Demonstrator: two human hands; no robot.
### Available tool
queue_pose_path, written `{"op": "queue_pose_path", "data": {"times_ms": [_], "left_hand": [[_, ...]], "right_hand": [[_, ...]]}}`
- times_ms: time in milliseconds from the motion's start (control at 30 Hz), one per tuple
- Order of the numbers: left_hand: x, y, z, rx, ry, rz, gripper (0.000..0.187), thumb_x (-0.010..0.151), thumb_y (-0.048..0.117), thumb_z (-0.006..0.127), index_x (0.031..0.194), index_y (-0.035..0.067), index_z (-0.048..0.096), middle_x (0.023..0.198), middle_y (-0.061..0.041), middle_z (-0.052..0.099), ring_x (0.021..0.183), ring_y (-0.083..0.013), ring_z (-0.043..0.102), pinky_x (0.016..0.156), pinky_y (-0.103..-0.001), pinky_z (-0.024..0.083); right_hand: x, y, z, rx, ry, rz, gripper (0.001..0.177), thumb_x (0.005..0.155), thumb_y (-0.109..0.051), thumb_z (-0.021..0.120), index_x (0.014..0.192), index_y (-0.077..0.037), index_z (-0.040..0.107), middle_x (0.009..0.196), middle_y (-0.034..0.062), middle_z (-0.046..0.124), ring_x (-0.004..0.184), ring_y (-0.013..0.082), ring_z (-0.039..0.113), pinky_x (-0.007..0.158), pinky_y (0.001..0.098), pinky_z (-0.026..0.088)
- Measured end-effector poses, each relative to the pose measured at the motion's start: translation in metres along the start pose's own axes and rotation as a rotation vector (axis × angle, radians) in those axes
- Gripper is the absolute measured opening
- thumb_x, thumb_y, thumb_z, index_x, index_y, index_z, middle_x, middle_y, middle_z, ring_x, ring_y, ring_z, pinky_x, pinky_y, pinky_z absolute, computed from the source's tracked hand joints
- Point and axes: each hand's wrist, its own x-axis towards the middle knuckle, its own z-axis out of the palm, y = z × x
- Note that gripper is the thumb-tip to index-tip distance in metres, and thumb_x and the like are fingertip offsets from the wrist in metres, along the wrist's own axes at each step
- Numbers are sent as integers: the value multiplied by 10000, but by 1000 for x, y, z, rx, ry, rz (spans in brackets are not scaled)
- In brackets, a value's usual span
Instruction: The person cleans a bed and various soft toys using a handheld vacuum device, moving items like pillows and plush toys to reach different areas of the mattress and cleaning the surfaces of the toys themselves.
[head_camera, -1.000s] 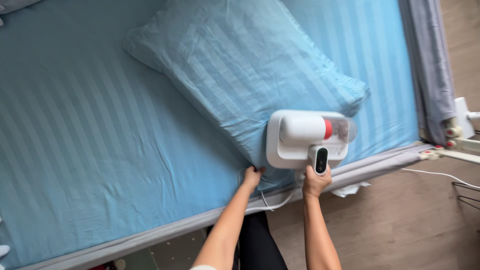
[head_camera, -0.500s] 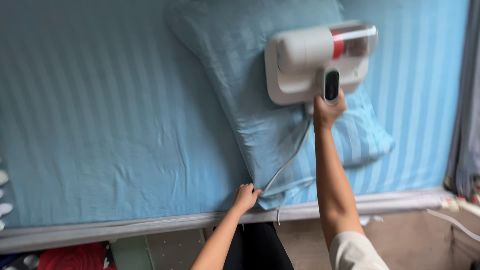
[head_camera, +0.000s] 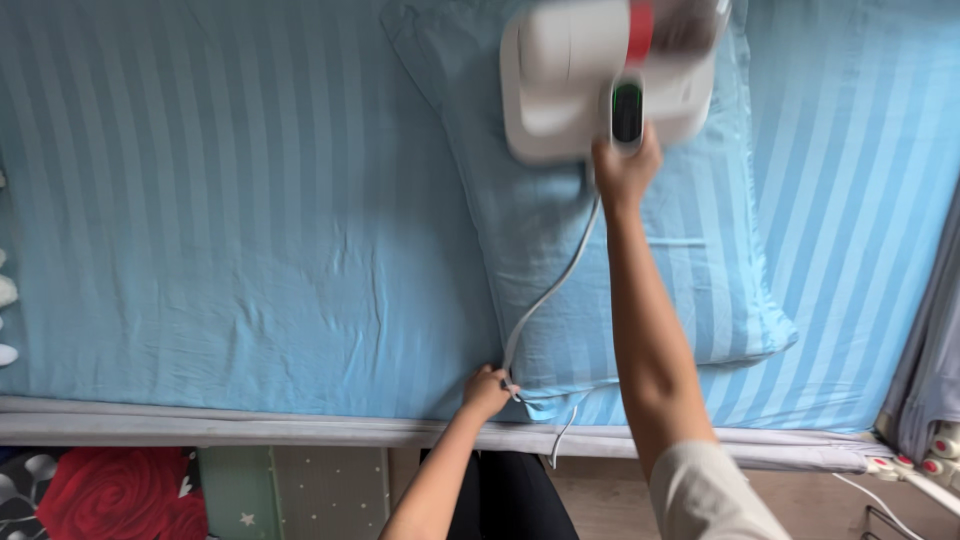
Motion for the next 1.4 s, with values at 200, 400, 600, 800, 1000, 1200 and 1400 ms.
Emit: {"op": "queue_pose_path", "data": {"times_ms": [200,400,600,800,1000,1200,1400], "left_hand": [[-14,-43,-17,-433,195,-163,243,869,158,693,1106,123,732,1001,-130,769,939,-298,736,809,-395,571],[-21,-86,-35,-568,463,-183,230,900,134,632,1111,72,701,974,-132,774,898,-291,747,806,-389,572],[-16,-88,-28,-612,477,-145,267,954,266,661,1141,79,695,1024,-122,771,951,-268,748,842,-377,583],[-30,-82,-26,-671,360,-78,325,933,282,645,1210,116,677,1102,-110,765,994,-275,727,860,-387,570],[-38,-109,-34,-559,594,42,269,933,220,688,1171,96,704,1202,-144,730,1175,-329,650,1019,-425,508],[-44,-183,-57,-409,814,-206,355,920,139,675,1270,115,620,1448,-222,478,1372,-441,393,1097,-521,368],[-83,-261,-80,-590,1006,-421,444,963,145,618,1385,78,498,1479,-225,447,1378,-427,409,1098,-513,408]], "right_hand": [[-174,-22,-108,-322,-198,10,437,742,-285,768,1079,-51,618,830,211,659,743,455,644,664,495,504],[-304,-72,-159,-303,-168,211,231,751,-205,756,917,-85,650,732,126,680,606,282,690,628,368,551],[-270,-55,-91,-343,-68,74,240,778,-182,760,950,-77,628,765,148,653,648,337,676,638,401,543],[-128,-53,54,-283,26,-113,251,778,-240,780,914,-106,618,753,163,662,685,408,668,628,470,526],[-52,-78,148,-138,-129,-13,248,742,-267,712,934,-119,660,791,127,742,734,358,747,705,460,583],[-184,-16,158,-619,-372,-188,652,684,-379,843,1193,-17,657,843,239,697,740,470,636,671,546,495],[-405,-76,87,-312,-369,-298,749,736,-372,819,1275,74,551,863,245,662,708,440,616,651,510,472]]}}
